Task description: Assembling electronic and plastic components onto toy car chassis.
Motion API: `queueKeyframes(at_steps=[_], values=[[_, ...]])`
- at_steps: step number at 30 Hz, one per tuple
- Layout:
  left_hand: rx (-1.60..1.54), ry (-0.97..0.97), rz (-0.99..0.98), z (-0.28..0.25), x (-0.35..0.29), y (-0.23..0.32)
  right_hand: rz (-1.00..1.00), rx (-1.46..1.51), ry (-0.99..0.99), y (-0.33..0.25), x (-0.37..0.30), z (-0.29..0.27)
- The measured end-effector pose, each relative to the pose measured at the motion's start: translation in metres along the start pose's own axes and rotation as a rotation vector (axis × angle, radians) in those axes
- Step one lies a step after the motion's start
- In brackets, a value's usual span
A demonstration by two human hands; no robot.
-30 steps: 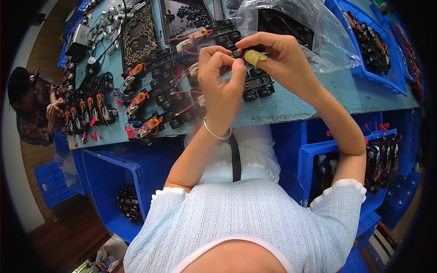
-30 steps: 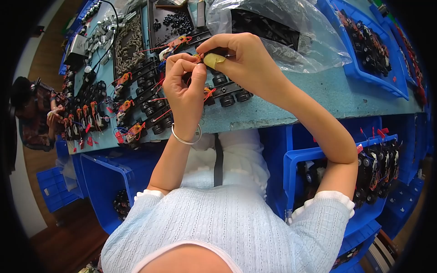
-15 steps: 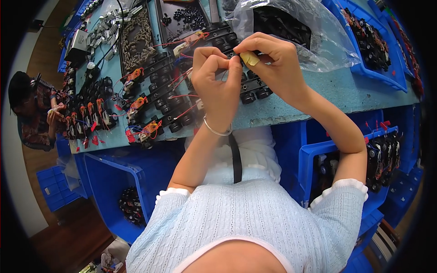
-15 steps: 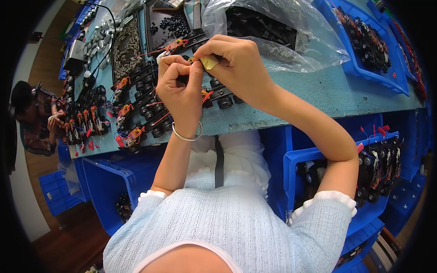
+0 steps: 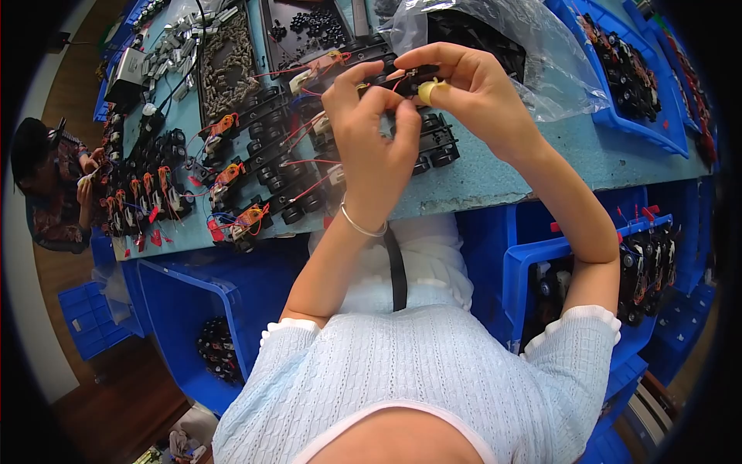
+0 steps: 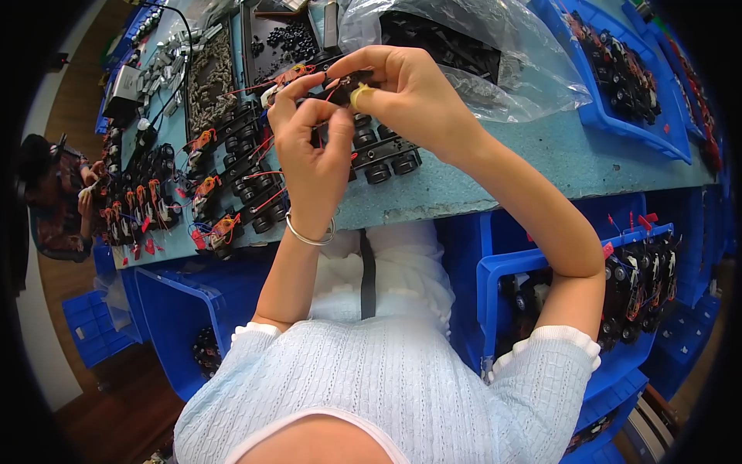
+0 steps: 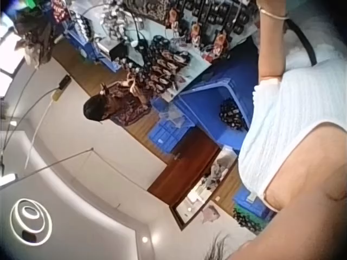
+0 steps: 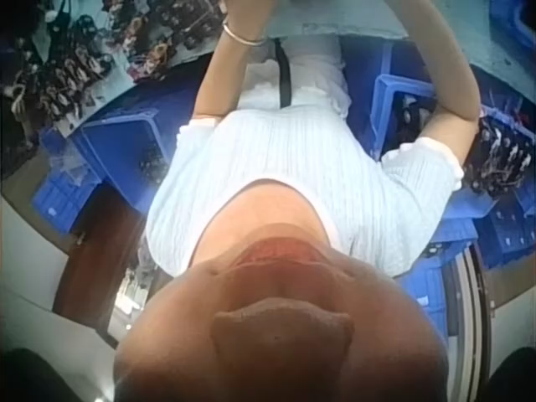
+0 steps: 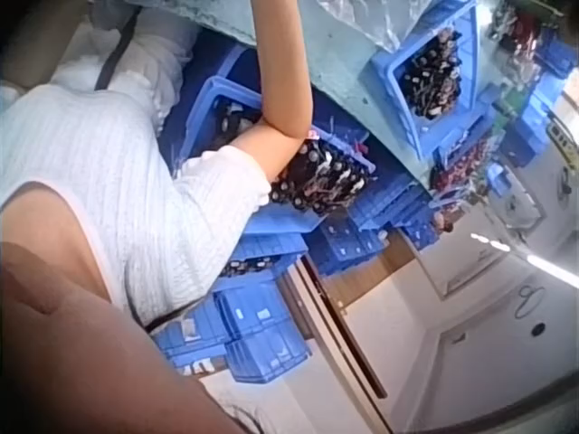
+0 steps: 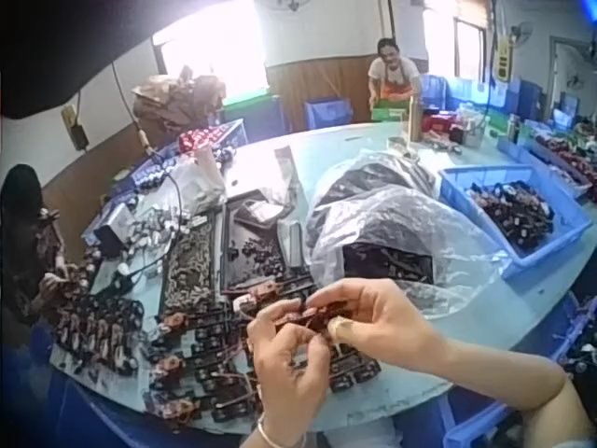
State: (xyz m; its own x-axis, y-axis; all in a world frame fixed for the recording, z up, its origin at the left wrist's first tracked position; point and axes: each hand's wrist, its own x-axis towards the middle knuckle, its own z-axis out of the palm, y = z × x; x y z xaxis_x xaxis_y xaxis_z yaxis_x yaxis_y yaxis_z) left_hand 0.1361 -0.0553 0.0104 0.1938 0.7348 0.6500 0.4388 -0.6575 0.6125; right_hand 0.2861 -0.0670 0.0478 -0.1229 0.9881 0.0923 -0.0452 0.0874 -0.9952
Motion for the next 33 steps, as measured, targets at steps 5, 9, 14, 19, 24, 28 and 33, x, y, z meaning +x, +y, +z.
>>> queueKeyframes(at_steps=[5, 9, 14, 19, 24, 28, 33], values=[[-0.190, 0.005, -0.145, -0.002, 0.003, -0.001, -0.104, -0.201, 0.023, 0.004, -0.004, 0.006], [-0.167, -0.007, -0.126, -0.002, 0.003, 0.000, -0.170, -0.425, 0.083, 0.001, -0.010, 0.010], [-0.217, -0.076, -0.104, -0.004, 0.001, -0.010, -0.068, -0.564, 0.007, -0.012, -0.008, 0.003], [-0.262, -0.178, -0.186, -0.015, -0.018, -0.020, 0.013, -0.409, -0.117, -0.020, -0.003, -0.027], [-0.400, -0.344, -0.504, -0.028, -0.017, -0.020, 0.140, -0.286, -0.246, -0.028, 0.004, -0.033], [-0.489, -0.343, -0.389, -0.030, -0.019, -0.028, 0.202, -0.252, -0.305, -0.029, 0.005, -0.040], [-0.713, -0.314, -0.473, -0.025, -0.025, -0.034, 0.246, -0.346, -0.307, -0.025, 0.003, -0.037]])
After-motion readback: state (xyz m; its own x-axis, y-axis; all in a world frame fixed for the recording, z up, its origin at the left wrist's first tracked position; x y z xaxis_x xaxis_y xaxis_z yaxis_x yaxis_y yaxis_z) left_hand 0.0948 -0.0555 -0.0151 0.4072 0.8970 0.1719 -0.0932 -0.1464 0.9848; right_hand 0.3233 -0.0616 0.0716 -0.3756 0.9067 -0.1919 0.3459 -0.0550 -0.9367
